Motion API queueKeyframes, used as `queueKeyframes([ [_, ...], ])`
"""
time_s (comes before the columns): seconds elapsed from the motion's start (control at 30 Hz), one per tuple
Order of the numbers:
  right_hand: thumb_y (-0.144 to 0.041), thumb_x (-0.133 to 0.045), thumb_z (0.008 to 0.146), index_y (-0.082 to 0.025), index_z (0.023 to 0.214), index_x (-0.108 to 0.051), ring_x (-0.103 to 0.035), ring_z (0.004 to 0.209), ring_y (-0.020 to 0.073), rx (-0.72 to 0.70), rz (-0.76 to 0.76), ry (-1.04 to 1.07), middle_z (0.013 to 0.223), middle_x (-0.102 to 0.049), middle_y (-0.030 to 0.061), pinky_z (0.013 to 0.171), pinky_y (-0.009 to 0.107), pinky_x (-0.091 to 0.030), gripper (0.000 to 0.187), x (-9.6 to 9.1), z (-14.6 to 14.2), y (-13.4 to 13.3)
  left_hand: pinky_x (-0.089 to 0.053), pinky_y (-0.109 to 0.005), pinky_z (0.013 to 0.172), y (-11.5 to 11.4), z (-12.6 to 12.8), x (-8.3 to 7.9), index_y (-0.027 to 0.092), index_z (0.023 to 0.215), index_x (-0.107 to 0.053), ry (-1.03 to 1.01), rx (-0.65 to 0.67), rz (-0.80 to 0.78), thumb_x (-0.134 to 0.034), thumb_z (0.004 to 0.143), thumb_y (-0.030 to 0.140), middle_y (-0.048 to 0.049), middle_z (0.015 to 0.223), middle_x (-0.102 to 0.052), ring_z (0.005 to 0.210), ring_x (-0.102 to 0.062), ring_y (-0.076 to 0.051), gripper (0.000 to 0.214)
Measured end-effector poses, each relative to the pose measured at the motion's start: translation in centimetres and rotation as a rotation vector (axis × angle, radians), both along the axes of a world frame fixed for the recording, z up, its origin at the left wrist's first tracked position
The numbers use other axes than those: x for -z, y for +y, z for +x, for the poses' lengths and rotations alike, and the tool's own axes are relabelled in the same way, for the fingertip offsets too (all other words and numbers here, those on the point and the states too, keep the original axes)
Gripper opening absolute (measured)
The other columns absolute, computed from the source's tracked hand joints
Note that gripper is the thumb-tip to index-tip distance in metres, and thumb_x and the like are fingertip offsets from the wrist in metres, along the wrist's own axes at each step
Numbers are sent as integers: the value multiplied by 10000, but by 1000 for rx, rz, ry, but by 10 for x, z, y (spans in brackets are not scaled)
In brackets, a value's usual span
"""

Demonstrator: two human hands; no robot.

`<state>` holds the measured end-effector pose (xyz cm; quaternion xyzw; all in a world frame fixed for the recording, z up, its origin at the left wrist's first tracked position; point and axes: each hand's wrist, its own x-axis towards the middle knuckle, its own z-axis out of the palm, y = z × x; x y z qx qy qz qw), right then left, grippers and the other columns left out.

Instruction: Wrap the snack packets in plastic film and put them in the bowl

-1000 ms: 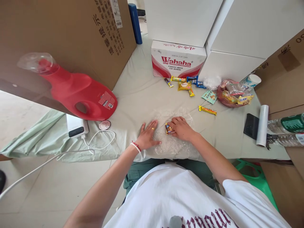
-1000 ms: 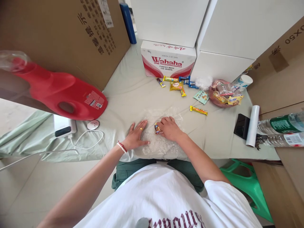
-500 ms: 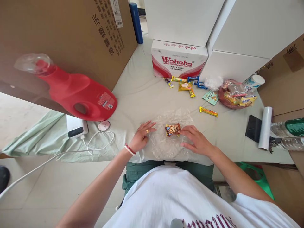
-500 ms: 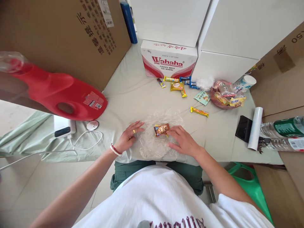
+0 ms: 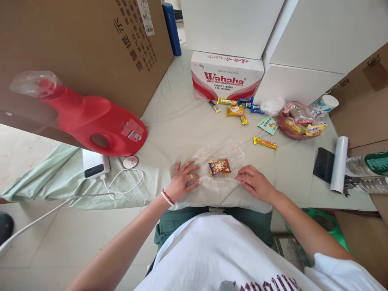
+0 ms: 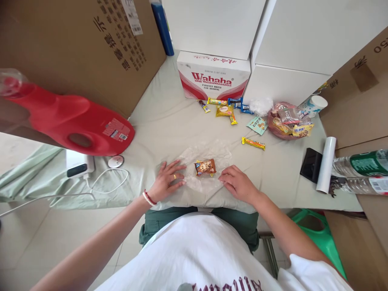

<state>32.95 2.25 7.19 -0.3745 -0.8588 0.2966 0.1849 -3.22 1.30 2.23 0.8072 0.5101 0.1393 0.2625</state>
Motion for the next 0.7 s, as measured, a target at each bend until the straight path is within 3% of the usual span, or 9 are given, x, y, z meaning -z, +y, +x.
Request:
queueKeyframes([
  [0.13,-429,-484,1056,-216,1089,-752,-626,851,206,95,-126,34,922,-698,78,791,344,-520,344,-12,-5,28,-191,-579,1307,4,9,9,264,952,-714,-228,-219,-32,-417,1040,470,-49,1248,-771,1374,-597,-244,371],
  [0.23,-520,-501,1009,-185,1017,-747,-570,685,162,294,-332,44,811,-677,28,654,281,-448,415,4,-8,45,-324,-534,1265,7,12,18,250,995,-672,-347,-435,-54,-386,1032,451,-62,1124,-783,1174,-700,-219,352],
  [0.33,-465,-501,979,-170,949,-741,-519,621,152,424,-452,-108,689,-614,-5,612,267,-398,382,20,-10,57,-393,-522,1221,8,14,22,250,1028,-650,-363,-497,-54,-431,983,392,-61,1110,-763,1126,-700,-225,265],
  [0.4,-363,-517,969,-171,996,-754,-554,686,173,441,-389,-259,760,-650,19,653,280,-423,306,21,-13,61,-312,-566,1265,8,17,22,267,998,-643,-309,-490,-35,-486,955,386,-37,1098,-764,1125,-691,-236,201],
  [0.47,-279,-532,965,-174,1111,-760,-599,869,227,467,-195,-380,966,-699,87,736,313,-467,290,12,-19,62,-231,-598,1293,11,22,22,277,941,-636,-227,-509,-15,-542,942,425,-21,1064,-771,1101,-688,-247,176],
  [0.53,-244,-523,985,-175,1217,-745,-574,1053,281,474,30,-408,1142,-675,143,830,355,-497,328,-2,-29,61,-254,-597,1279,16,28,22,274,891,-635,-151,-547,-13,-557,939,457,-24,1007,-771,1044,-693,-253,205],
  [0.6,-247,-505,1018,-194,1275,-731,-548,1130,289,351,141,-344,1204,-653,148,909,377,-505,346,-13,-43,59,-308,-584,1251,22,31,22,272,866,-641,-121,-584,-13,-530,946,458,-32,946,-760,996,-695,-258,231],
  [0.7,-261,-531,1035,-253,1277,-741,-577,1082,250,55,75,-292,1175,-657,108,913,354,-511,321,-15,-66,57,-430,-548,1153,25,31,18,255,962,-660,-144,-689,62,-526,934,445,-79,1005,-733,1045,-673,-286,234],
])
